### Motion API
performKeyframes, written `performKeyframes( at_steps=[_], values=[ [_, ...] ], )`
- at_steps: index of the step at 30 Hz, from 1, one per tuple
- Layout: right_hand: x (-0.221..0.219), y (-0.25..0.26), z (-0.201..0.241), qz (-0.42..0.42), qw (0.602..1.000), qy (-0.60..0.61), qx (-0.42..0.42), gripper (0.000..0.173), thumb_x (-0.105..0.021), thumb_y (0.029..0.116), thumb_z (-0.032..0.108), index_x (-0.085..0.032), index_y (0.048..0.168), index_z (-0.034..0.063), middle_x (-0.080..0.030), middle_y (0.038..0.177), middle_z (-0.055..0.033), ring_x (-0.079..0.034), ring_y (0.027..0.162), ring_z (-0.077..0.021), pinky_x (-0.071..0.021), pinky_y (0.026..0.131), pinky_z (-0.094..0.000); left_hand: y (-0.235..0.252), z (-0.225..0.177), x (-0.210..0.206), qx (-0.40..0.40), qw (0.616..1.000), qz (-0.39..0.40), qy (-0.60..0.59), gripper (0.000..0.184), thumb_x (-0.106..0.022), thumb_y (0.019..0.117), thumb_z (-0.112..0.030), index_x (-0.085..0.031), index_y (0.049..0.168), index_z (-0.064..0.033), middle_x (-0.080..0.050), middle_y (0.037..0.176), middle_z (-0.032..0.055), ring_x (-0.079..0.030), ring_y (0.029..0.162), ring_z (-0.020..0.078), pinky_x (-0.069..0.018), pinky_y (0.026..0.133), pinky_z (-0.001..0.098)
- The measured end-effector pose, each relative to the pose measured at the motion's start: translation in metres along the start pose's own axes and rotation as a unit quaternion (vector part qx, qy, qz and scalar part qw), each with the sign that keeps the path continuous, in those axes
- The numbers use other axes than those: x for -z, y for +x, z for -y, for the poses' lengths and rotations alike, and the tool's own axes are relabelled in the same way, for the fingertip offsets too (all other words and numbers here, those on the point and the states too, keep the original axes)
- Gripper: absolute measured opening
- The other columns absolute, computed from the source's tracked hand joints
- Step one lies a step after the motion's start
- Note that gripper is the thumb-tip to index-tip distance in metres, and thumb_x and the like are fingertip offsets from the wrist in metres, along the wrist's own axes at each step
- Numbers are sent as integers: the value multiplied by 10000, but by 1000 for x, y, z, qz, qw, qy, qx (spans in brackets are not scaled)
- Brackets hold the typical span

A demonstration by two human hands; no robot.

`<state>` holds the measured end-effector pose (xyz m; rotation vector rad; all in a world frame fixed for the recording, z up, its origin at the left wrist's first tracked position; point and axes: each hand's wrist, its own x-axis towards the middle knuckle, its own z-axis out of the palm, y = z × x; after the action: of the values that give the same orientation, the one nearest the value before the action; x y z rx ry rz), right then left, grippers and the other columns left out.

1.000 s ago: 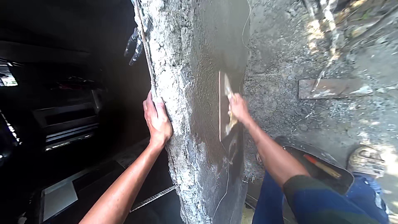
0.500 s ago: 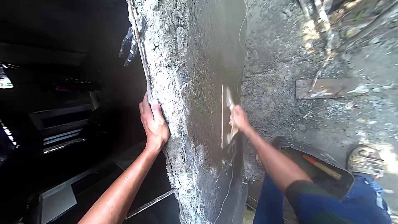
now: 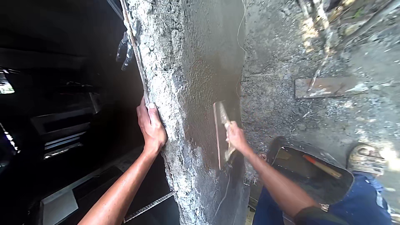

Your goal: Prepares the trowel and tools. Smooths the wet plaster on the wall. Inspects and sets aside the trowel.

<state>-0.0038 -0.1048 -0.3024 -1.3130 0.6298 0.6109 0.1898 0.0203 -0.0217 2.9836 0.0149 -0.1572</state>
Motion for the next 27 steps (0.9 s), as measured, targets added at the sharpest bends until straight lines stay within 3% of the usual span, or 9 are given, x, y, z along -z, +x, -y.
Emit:
performKeyframes(
  at_steps=[2, 5, 10, 13, 15, 17, 21, 24, 27],
  values=[
    [14, 61, -5, -5, 998, 33, -53, 502, -385, 1106, 459, -512, 1385, 62, -680, 865, -154, -706, 723, -286, -620, 717, -505, 1, 2, -1, -2, 1000, -5, 0, 608, -191, 1089, -475, -399, 1570, -167, -512, 1478, 103, -508, 1345, 190, -416, 1124, 437],
    [27, 106, 46, -21, 998, 53, -10, 512, -375, 1096, 502, -505, 1374, 93, -653, 820, -147, -680, 657, -288, -609, 653, -522, 2, 4, 0, -6, 1000, -1, -1, 614, -191, 1087, -482, -409, 1563, -161, -519, 1473, 102, -507, 1346, 192, -415, 1122, 438],
    [15, -11, 148, 18, 992, 59, 107, 413, -420, 1089, 488, -489, 1315, 149, -608, 695, -94, -640, 533, -250, -594, 514, -465, -4, 4, 2, -9, 1000, 17, 4, 615, -189, 1088, -509, -360, 1589, -198, -479, 1523, 97, -482, 1381, 218, -412, 1127, 475],
    [-7, -75, 106, 33, 988, 26, 146, 432, -460, 1080, 448, -549, 1325, 104, -649, 726, -55, -672, 619, -198, -609, 623, -437, 1, -1, 0, -7, 1000, 4, 7, 598, -199, 1094, -479, -379, 1581, -182, -490, 1506, 109, -485, 1374, 223, -402, 1137, 464],
    [-15, -81, 57, 23, 995, -3, 101, 474, -452, 1076, 450, -557, 1324, 61, -674, 778, -77, -690, 670, -213, -611, 670, -448, 3, 0, -1, -4, 1000, -2, 7, 606, -194, 1091, -481, -384, 1580, -177, -497, 1492, 116, -482, 1372, 228, -395, 1139, 471],
    [-5, -43, 20, 25, 1000, -5, 4, 497, -418, 1091, 436, -524, 1366, 35, -684, 846, -131, -705, 734, -269, -611, 729, -493, 2, 0, -2, -3, 1000, -4, -2, 618, -187, 1086, -485, -388, 1578, -169, -485, 1523, 105, -472, 1394, 204, -382, 1159, 454],
    [25, 107, -23, 11, 990, 82, -115, 575, -357, 1102, 509, -475, 1415, 41, -663, 926, -189, -694, 741, -309, -611, 719, -514, 0, -2, -4, 5, 999, -13, -41, 581, -238, 1100, -454, -418, 1557, -143, -510, 1516, 74, -498, 1373, 129, -402, 1156, 379],
    [47, 178, 23, -26, 994, 80, -75, 552, -366, 1092, 513, -499, 1415, 85, -671, 957, -190, -694, 734, -310, -607, 695, -529, -4, -7, -5, 20, 999, -8, -49, 563, -224, 1111, -451, -421, 1558, -172, -565, 1468, 48, -546, 1316, 76, -446, 1111, 350],
    [51, 144, 112, -21, 997, 69, 19, 508, -410, 1082, 522, -509, 1381, 124, -662, 880, -148, -689, 666, -285, -618, 624, -504, -9, -11, -4, 39, 999, -7, -21, 555, -202, 1105, -483, -488, 1485, -196, -640, 1314, 50, -610, 1198, 90, -507, 1003, 392]
  ],
)
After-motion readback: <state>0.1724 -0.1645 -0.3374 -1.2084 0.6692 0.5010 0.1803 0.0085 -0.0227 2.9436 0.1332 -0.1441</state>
